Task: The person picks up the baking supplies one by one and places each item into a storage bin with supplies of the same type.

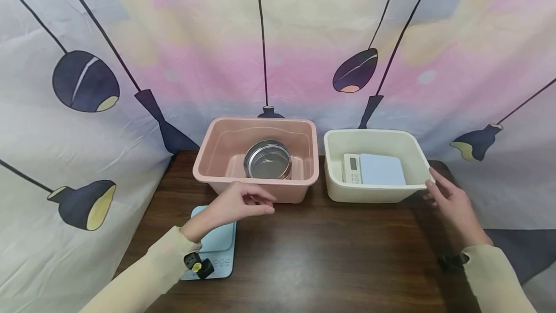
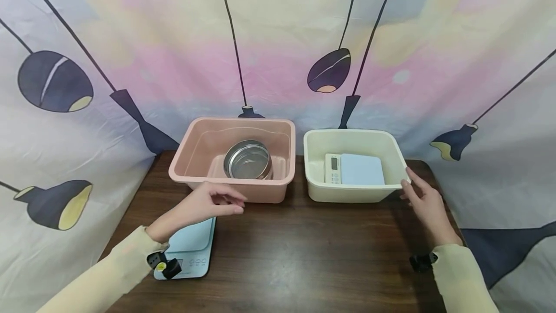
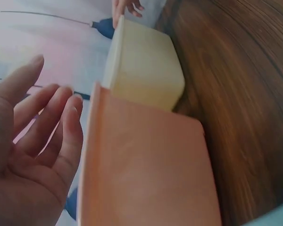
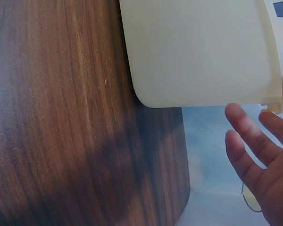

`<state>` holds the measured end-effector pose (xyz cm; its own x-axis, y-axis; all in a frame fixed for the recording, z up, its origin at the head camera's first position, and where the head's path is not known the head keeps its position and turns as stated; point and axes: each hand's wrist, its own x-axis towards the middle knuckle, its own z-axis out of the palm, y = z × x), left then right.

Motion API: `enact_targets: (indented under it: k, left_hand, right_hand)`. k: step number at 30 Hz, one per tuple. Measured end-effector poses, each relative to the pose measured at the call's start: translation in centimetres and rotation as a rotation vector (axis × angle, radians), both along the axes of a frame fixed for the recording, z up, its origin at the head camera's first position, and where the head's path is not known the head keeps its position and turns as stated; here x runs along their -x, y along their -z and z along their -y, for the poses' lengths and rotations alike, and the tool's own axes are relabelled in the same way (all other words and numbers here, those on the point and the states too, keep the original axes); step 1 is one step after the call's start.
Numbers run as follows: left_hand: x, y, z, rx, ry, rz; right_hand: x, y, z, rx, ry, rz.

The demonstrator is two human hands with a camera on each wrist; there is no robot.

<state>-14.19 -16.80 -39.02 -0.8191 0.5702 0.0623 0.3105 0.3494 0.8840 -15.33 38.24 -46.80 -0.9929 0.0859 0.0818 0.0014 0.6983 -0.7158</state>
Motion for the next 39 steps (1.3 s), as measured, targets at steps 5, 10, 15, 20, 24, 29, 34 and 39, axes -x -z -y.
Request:
enact_targets:
  k: [5, 10, 15, 20, 24, 29, 34, 39]
  left_hand:
    - [-0.2, 1.3, 2.6, 0.078, 0.045, -0.003]
    - [-0.1, 2.7, 5.0, 0.131, 0.073, -0.009]
    - [-0.2, 4.5, 7.3, 0.19, 0.081, 0.026]
    - [-0.4, 6.4, 9.3, 0.213, 0.01, 0.046]
    - [-0.7, 7.8, 10.8, 0.238, -0.154, 0.035]
    - [-1.2, 9.3, 12.8, 0.287, -0.305, -0.014]
    - [-1.9, 11.1, 15.0, 0.293, -0.428, -0.065]
    - [-2.6, 12.3, 16.3, 0.355, -0.549, -0.125]
  right_hand:
    - [0.1, 0.0, 0.1, 0.013, -0.009, -0.001]
    - [0.0, 0.0, 0.1, 0.008, -0.001, -0.007]
    - [-0.3, -0.1, 0.1, 0.017, 0.0, 0.004]
    - [-0.3, -0.2, 0.2, 0.023, -0.001, -0.001]
    - [-0.1, -0.1, 0.2, 0.026, -0.001, 0.004]
    - [0.0, 0.0, 0.2, 0.021, 0.011, 0.001]
    - [0.0, 0.1, 0.3, 0.027, 0.009, -0.018]
    - [0.0, 0.2, 0.2, 0.02, 0.004, -0.043]
